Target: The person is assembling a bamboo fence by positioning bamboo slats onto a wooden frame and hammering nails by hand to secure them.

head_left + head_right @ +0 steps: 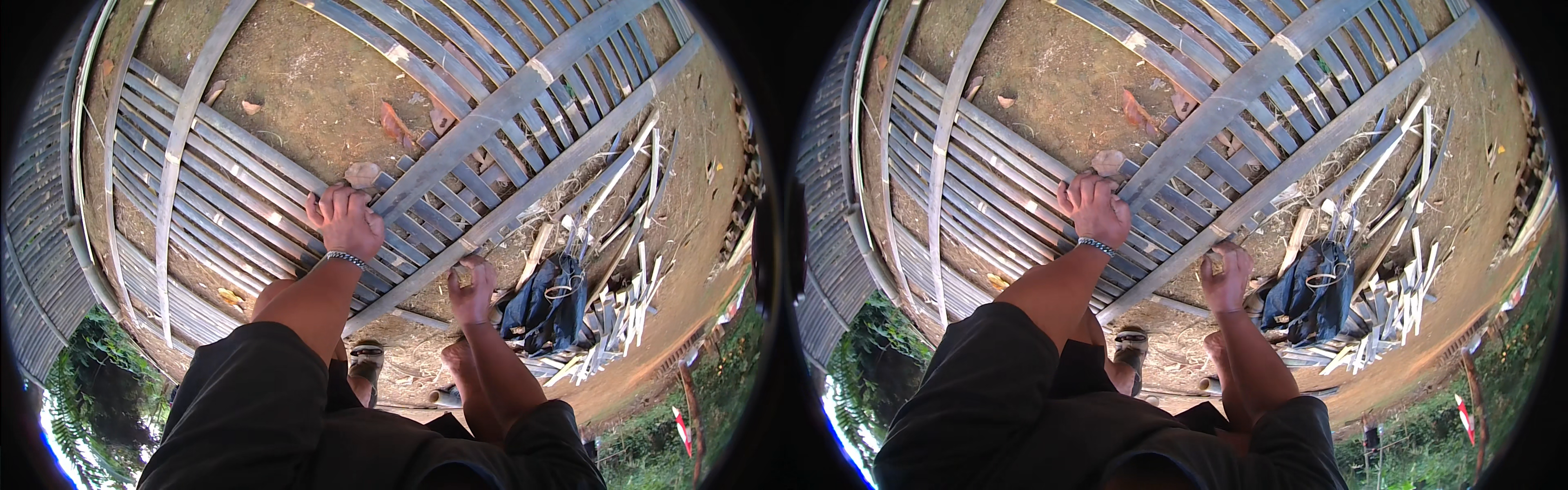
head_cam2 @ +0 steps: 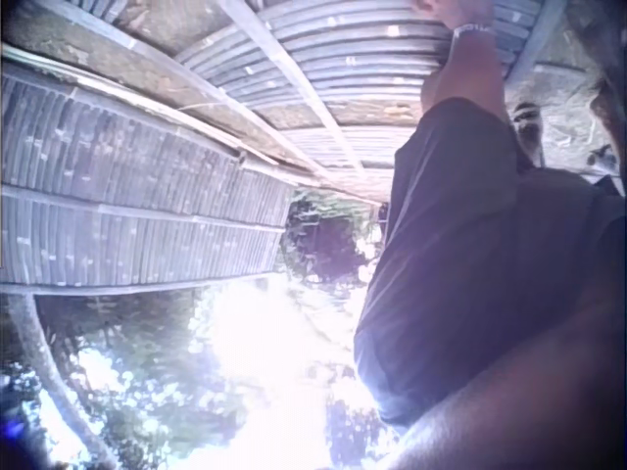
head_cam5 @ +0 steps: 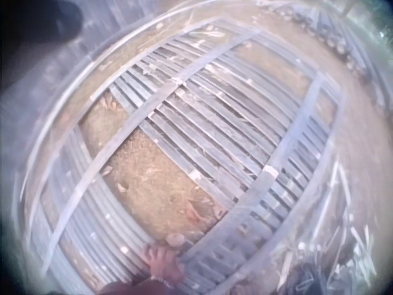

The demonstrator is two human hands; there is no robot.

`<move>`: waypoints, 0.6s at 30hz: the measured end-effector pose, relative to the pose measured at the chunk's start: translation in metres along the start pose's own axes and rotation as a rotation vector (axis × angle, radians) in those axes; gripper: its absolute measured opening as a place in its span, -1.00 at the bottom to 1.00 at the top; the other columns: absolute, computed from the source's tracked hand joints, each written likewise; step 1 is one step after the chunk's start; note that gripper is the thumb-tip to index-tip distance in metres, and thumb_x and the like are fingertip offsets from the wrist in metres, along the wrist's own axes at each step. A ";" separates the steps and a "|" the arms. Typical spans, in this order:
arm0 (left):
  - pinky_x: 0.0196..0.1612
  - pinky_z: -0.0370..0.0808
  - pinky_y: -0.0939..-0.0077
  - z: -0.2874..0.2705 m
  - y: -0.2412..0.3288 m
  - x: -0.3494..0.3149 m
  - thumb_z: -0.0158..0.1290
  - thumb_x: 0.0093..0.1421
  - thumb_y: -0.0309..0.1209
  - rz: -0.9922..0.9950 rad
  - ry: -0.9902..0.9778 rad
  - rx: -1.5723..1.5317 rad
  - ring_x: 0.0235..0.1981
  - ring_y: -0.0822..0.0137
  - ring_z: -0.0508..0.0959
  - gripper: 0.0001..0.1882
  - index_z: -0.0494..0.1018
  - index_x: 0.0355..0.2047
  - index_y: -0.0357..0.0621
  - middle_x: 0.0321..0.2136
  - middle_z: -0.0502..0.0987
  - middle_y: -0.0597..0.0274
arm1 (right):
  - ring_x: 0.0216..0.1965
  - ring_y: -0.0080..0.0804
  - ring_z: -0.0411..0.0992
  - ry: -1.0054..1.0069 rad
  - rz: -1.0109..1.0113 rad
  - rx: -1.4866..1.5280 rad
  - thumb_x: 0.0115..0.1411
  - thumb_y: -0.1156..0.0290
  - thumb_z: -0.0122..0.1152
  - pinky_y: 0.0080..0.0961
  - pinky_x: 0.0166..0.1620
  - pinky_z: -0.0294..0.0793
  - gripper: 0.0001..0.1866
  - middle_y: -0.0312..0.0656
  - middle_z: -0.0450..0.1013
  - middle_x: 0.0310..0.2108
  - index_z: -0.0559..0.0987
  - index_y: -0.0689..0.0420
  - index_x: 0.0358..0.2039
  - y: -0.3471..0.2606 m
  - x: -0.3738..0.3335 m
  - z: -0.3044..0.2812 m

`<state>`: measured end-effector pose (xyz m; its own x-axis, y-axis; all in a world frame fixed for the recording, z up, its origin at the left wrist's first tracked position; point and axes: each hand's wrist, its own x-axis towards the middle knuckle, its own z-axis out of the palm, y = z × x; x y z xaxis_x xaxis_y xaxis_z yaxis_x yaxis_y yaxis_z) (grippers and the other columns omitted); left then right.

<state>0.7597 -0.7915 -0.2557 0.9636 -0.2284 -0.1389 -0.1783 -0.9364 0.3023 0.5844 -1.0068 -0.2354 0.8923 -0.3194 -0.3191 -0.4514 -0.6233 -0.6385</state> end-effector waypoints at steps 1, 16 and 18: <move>0.37 -0.05 -0.26 0.000 0.000 0.001 0.06 -0.02 -0.34 0.006 -0.003 0.002 0.22 0.04 0.32 -0.68 0.47 -0.20 -0.05 -0.05 0.44 0.12 | -0.02 -0.05 0.41 0.063 -0.015 -0.048 0.07 0.37 0.43 -0.05 0.12 0.22 -0.61 -0.09 0.48 -0.05 0.52 0.06 -0.09 -0.008 0.001 0.001; 0.33 -0.06 -0.30 0.001 -0.004 0.002 0.06 -0.02 -0.34 0.022 -0.015 0.038 0.20 0.01 0.31 -0.68 0.44 -0.19 -0.03 -0.06 0.43 0.11 | 0.25 -0.08 0.24 0.288 -0.025 -0.411 0.28 0.00 0.18 0.23 0.32 -0.13 -0.51 -0.13 0.32 0.21 0.49 -0.05 0.13 -0.065 0.036 0.091; 0.33 -0.05 -0.30 0.002 -0.003 0.002 0.07 -0.03 -0.34 0.023 -0.009 0.039 0.20 0.01 0.31 -0.67 0.44 -0.19 -0.02 -0.06 0.44 0.12 | 0.26 -0.08 0.23 0.279 -0.015 -0.423 0.26 0.00 0.20 0.25 0.32 -0.13 -0.51 -0.13 0.32 0.22 0.50 -0.06 0.13 -0.066 0.036 0.092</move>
<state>0.7622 -0.7897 -0.2585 0.9573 -0.2521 -0.1413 -0.2081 -0.9406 0.2683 0.6471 -0.9116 -0.2688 0.8895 -0.4506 -0.0753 -0.4523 -0.8456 -0.2834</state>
